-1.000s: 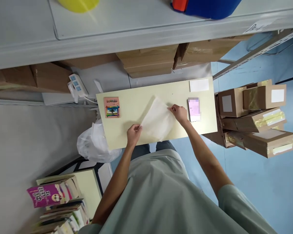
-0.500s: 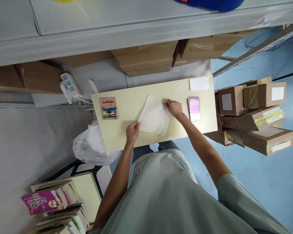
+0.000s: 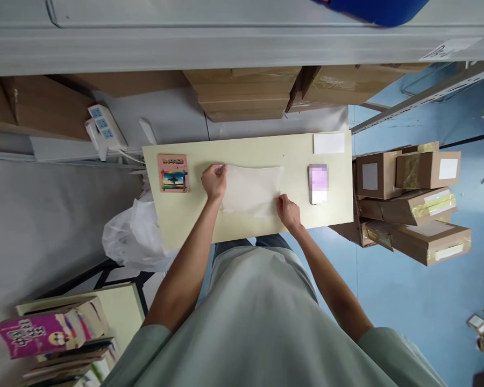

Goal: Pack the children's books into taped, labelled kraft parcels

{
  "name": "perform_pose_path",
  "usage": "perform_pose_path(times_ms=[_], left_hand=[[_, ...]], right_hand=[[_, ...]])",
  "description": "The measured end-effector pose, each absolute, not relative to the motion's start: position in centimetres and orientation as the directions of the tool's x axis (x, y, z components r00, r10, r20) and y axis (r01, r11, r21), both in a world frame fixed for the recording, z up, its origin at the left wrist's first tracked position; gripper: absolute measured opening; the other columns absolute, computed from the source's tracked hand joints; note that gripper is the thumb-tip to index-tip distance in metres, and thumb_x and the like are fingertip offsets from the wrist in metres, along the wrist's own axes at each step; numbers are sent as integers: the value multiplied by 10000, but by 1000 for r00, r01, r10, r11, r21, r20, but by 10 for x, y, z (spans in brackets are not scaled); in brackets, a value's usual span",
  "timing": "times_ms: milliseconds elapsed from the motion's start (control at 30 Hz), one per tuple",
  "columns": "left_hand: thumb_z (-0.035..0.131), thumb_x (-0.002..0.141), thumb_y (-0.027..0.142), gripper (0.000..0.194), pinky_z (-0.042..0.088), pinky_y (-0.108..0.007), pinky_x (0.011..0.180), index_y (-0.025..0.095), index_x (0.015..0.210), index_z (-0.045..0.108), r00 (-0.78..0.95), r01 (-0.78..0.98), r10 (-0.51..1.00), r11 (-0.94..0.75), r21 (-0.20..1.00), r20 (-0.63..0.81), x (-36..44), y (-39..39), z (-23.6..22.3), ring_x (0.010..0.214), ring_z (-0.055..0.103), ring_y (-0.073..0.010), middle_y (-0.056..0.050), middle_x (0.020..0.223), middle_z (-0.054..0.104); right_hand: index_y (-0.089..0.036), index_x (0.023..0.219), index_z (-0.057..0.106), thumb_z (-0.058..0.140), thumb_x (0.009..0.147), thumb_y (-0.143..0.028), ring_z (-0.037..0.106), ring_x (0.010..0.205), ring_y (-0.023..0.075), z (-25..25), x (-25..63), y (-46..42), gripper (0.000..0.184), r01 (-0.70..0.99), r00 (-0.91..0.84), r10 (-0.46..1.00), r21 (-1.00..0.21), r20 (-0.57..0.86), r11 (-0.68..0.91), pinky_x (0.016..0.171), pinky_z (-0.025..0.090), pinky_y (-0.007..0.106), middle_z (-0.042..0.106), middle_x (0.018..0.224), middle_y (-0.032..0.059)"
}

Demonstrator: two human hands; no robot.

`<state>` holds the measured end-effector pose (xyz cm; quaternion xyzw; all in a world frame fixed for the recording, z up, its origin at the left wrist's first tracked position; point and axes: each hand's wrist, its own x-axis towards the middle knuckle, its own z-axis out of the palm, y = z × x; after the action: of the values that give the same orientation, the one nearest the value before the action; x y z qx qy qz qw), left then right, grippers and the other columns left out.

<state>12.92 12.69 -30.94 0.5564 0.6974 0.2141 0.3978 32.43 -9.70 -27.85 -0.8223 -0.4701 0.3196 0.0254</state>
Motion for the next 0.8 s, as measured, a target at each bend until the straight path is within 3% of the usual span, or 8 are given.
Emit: perform_pose_path(times_ms=[67,133,200,267,333,433,600,800], left_hand=[[678,933,380,242,578,-359,931,164,1023,738,-50,645,956,252,721,-290,130,124,-308,924,743,-241,-97,978,785],[691,952,383,342,548,-437,1070,165,1215,702,-33,698,981,159,699,-190,128,116,-302,1119,727,-293,-152,1197,757],[666,991,410,509,437,-513,1227,163,1431,597,42,746,997,13,666,-66,123,104,-294,1396,600,-351,-214,1465,639],[573,1048,441,602,304,-542,1324,160,1574,487,233,758,972,-174,629,-11,121,88,-287,1599,392,-366,-226,1664,476],[469,1086,455,645,217,-546,1365,155,1654,411,490,703,871,-369,608,-38,119,72,-285,1682,238,-347,-196,1765,353],[390,1100,455,704,149,-573,1383,115,1713,326,728,591,677,-541,598,-107,117,52,-295,1710,124,-333,-180,1808,261],[390,1089,447,791,104,-610,1388,46,1742,194,687,661,709,-519,543,-159,113,26,-317,1712,26,-332,-209,1819,148],[349,1107,544,859,65,-617,1386,17,1746,119,587,751,786,-440,492,-194,119,9,-314,1709,-36,-335,-226,1818,44]], right_hand=[[-210,1139,578,306,1164,-450,700,763,260,-280,323,-98,363,738,392,777,-336,-492,-585,645,358,306,789,953,109],[-203,1136,595,344,1151,-529,705,776,270,-278,324,-95,412,724,452,767,-316,-455,-614,664,412,316,773,932,115],[-184,1181,617,364,1137,-584,721,880,297,-273,326,-88,475,731,493,792,-323,-359,-601,741,495,360,765,1014,154],[-154,1296,624,368,1136,-577,703,1116,344,-269,323,-76,519,775,462,855,-361,-235,-518,913,545,445,733,1229,226],[-117,1465,572,356,1142,-543,570,1405,381,-268,314,-61,576,830,372,916,-388,-151,-401,1114,492,528,611,1501,274],[-69,1669,384,289,1150,-525,292,1651,365,-278,290,-38,698,875,227,961,-399,-157,-272,1291,346,561,365,1747,243],[-85,1753,226,217,1137,-610,89,1717,332,-305,268,-9,809,899,105,972,-398,-209,-183,1379,164,574,179,1830,173],[-155,1766,214,238,1140,-615,62,1720,301,-312,292,6,778,933,-31,984,-358,-175,-34,1396,103,555,104,1848,102]])
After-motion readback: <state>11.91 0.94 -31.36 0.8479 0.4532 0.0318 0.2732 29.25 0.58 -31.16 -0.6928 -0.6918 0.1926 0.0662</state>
